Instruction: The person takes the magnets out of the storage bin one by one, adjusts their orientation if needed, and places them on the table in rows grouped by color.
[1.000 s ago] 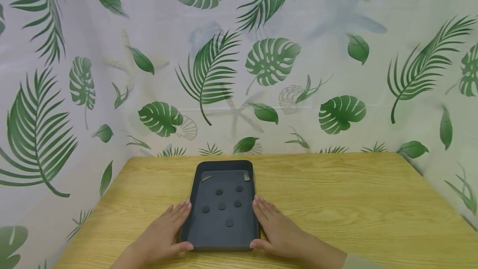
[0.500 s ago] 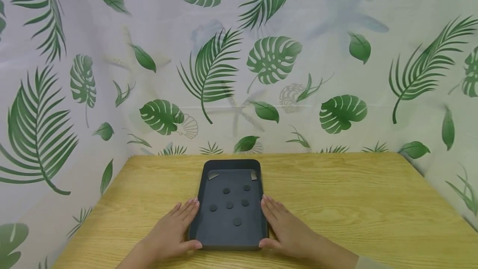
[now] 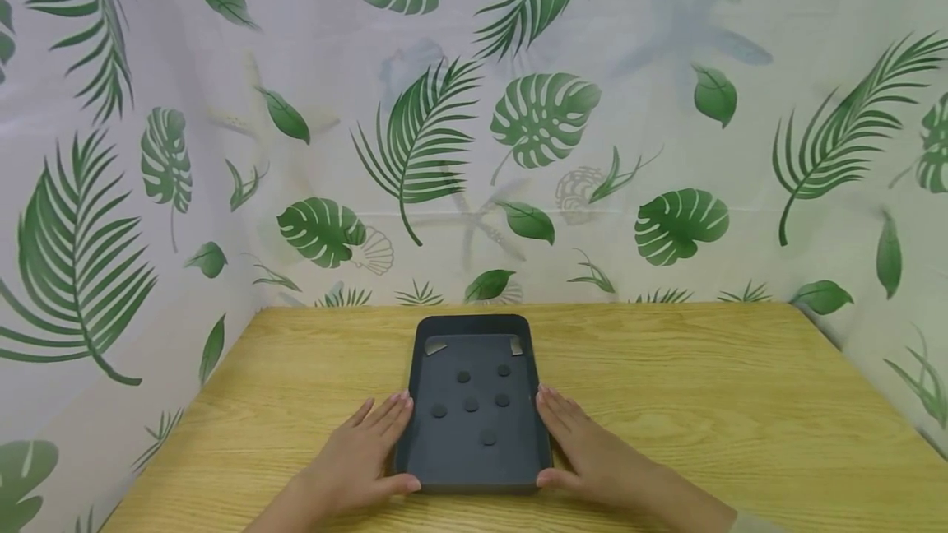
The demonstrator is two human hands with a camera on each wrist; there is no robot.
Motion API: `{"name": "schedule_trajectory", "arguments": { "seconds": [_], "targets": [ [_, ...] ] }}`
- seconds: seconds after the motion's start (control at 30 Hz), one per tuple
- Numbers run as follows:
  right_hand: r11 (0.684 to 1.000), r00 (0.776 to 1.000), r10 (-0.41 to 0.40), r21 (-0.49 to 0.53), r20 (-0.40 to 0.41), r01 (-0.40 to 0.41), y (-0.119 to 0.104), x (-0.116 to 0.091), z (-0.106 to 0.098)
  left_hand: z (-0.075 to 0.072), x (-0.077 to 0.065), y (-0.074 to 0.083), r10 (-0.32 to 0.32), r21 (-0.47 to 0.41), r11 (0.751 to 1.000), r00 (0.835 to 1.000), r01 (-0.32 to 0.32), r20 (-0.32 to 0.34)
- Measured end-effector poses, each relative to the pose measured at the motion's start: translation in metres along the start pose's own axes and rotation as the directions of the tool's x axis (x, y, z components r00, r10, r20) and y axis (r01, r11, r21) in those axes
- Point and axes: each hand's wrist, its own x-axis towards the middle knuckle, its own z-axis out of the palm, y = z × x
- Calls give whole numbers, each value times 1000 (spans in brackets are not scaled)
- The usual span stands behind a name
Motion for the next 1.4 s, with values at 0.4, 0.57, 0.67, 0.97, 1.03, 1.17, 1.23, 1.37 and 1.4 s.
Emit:
{"name": "schedule_trajectory", "arguments": {
  "seconds": [0.4, 0.57, 0.67, 0.97, 1.03, 1.17, 1.23, 1.37, 1.4],
  "targets": [
    [999, 1000, -5, -47, -9, 5, 12, -12, -5, -4, 11, 12, 16, -5, 1000, 998, -16, 63],
    [998, 1000, -2, -68, -20, 1, 13, -18, -9, -6, 16, 18, 30, -7, 1000, 997, -29, 78],
    [998, 1000, 5, -66, -27, -6, 13, -22, -11, -6, 18, 21, 35, -17, 999, 996, -34, 86],
    [1000, 1000, 10, 2, -25, -10, 17, -28, -13, -3, 22, 26, 36, -24, 999, 995, -34, 89],
    [1000, 1000, 18, 5, -19, -18, 18, -29, -14, -3, 23, 27, 36, -18, 999, 996, -35, 86],
    [1000, 999, 30, 10, -10, -30, 18, -31, -16, -2, 24, 28, 39, -29, 999, 996, -36, 80],
    [1000, 1000, 22, 2, -19, -22, 18, -33, -18, -1, 25, 29, 42, -33, 999, 996, -40, 73],
    [1000, 999, 21, -18, -44, -21, 20, -37, -18, 2, 27, 32, 62, -8, 998, 997, -61, 40],
    [999, 999, 21, -30, -50, -22, 21, -38, -18, 3, 28, 33, 65, -2, 998, 997, -65, 32]
  ]
}}
